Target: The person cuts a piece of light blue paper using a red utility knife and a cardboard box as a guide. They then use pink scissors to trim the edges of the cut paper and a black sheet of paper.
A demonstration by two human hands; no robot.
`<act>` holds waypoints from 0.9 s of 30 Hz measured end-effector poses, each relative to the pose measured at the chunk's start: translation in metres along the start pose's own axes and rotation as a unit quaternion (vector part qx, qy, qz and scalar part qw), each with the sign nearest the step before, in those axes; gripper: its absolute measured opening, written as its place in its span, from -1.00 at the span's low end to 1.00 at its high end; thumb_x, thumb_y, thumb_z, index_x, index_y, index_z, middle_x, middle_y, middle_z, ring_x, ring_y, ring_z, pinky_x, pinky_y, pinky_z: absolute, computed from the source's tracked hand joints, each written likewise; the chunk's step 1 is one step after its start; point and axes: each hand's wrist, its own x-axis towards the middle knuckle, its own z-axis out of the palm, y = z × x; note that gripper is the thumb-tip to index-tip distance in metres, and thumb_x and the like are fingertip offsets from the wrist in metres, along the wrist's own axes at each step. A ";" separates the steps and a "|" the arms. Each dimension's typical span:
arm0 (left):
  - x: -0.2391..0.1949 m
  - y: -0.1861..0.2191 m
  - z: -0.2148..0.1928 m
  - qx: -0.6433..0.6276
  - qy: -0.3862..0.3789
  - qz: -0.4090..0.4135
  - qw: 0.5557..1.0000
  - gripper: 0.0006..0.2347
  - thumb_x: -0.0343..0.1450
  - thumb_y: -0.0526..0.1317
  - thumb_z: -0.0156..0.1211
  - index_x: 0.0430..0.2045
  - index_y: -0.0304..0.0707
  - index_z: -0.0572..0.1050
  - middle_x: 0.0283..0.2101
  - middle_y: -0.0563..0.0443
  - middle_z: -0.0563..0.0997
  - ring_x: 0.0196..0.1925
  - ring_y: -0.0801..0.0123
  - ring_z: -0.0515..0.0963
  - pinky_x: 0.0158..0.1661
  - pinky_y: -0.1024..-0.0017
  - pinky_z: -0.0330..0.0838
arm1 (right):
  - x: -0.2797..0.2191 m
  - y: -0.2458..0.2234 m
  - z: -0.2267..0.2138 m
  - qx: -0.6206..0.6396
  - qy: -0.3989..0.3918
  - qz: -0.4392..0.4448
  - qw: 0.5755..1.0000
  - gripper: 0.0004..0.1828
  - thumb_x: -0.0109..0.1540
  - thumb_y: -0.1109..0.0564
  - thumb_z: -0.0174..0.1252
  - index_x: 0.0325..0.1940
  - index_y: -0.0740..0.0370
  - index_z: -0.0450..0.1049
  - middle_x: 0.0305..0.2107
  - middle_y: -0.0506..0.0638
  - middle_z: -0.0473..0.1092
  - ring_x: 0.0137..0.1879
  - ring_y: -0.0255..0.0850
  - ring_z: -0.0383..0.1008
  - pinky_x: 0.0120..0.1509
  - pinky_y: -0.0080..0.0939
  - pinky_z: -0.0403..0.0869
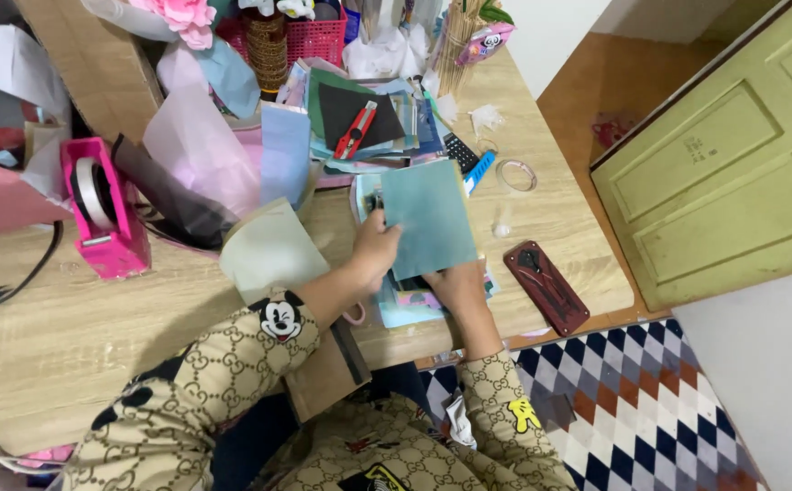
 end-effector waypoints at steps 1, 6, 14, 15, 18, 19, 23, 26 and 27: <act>-0.003 0.003 -0.002 -0.005 0.004 0.000 1.000 -0.60 0.51 -0.20 0.01 0.24 -0.40 0.30 0.24 -0.37 0.45 0.32 -0.10 0.42 0.22 -0.08 0.32 | 0.002 0.017 0.016 -0.003 -0.002 -0.005 1.000 -0.41 0.09 -0.17 0.34 0.10 0.17 0.57 -0.01 0.19 0.54 0.20 0.25 0.47 0.27 0.46 0.27; 0.002 -0.012 -0.008 0.076 -0.011 -0.130 0.989 -0.51 0.57 -0.14 -0.08 0.41 -0.33 0.07 0.43 -0.35 0.17 0.48 -0.10 0.16 0.33 -0.09 0.24 | 0.001 0.060 0.020 0.053 0.217 -0.065 0.972 -0.36 -0.06 0.05 0.43 0.11 0.23 0.59 -0.18 0.16 0.53 0.00 0.10 0.49 0.18 0.00 0.41; -0.007 0.003 -0.009 0.142 -0.042 -0.118 0.982 -0.45 0.58 -0.07 -0.06 0.43 -0.40 0.01 0.44 -0.37 0.16 0.48 -0.02 0.17 0.30 -0.01 0.28 | 0.000 0.070 -0.003 0.190 0.255 -0.006 0.948 -0.44 0.09 0.10 0.43 0.19 0.10 0.55 -0.11 0.12 0.54 0.04 0.07 0.51 0.14 -0.06 0.47; -0.008 0.005 -0.009 0.143 -0.046 -0.108 0.983 -0.45 0.58 -0.08 -0.07 0.42 -0.43 0.01 0.42 -0.39 0.18 0.48 -0.05 0.18 0.30 0.01 0.29 | 0.003 0.073 0.003 0.208 0.243 0.019 0.947 -0.44 0.11 0.07 0.42 0.21 0.05 0.54 -0.10 0.10 0.55 0.03 0.02 0.53 0.11 -0.07 0.49; -0.024 0.026 -0.011 0.188 -0.050 -0.093 0.976 -0.45 0.58 -0.10 -0.07 0.43 -0.42 -0.01 0.42 -0.38 0.20 0.48 -0.03 0.19 0.31 0.05 0.29 | 0.009 0.074 0.028 0.305 0.186 0.059 0.932 -0.49 0.15 0.10 0.39 0.20 0.08 0.52 -0.18 0.13 0.57 -0.06 -0.01 0.58 0.02 -0.05 0.53; -0.033 0.038 -0.012 0.190 -0.049 -0.091 0.976 -0.45 0.58 -0.10 -0.07 0.43 -0.42 -0.01 0.42 -0.38 0.20 0.48 -0.03 0.19 0.31 0.05 0.29 | 0.009 0.077 0.035 0.307 0.188 0.058 0.931 -0.49 0.15 0.10 0.39 0.20 0.08 0.52 -0.18 0.13 0.57 -0.06 -0.01 0.58 0.02 -0.05 0.53; -0.039 0.039 -0.011 0.229 -0.085 -0.053 0.968 -0.43 0.56 -0.15 -0.02 0.42 -0.47 -0.03 0.44 -0.43 0.13 0.48 -0.10 0.17 0.30 0.00 0.32 | -0.003 0.064 0.027 0.358 0.161 0.048 0.918 -0.43 0.15 0.17 0.38 0.25 0.15 0.47 -0.15 0.21 0.55 -0.01 0.02 0.57 0.04 -0.04 0.52; -0.029 0.030 -0.010 0.223 -0.092 -0.019 0.970 -0.32 0.51 -0.10 0.09 0.43 -0.46 -0.11 0.43 -0.47 0.08 0.48 -0.17 0.13 0.29 -0.01 0.32 | -0.005 0.055 0.006 0.290 0.185 0.001 0.939 -0.47 0.15 0.17 0.41 0.22 0.13 0.52 -0.10 0.22 0.53 0.08 0.10 0.55 0.12 -0.01 0.50; -0.028 0.030 -0.011 0.213 -0.100 0.008 0.972 -0.22 0.47 -0.06 0.16 0.45 -0.46 -0.22 0.42 -0.52 0.01 0.49 -0.23 0.08 0.30 -0.03 0.29 | -0.004 0.054 0.002 0.248 0.203 -0.034 0.947 -0.50 0.15 0.16 0.42 0.19 0.12 0.55 -0.07 0.20 0.53 0.12 0.11 0.53 0.20 -0.01 0.48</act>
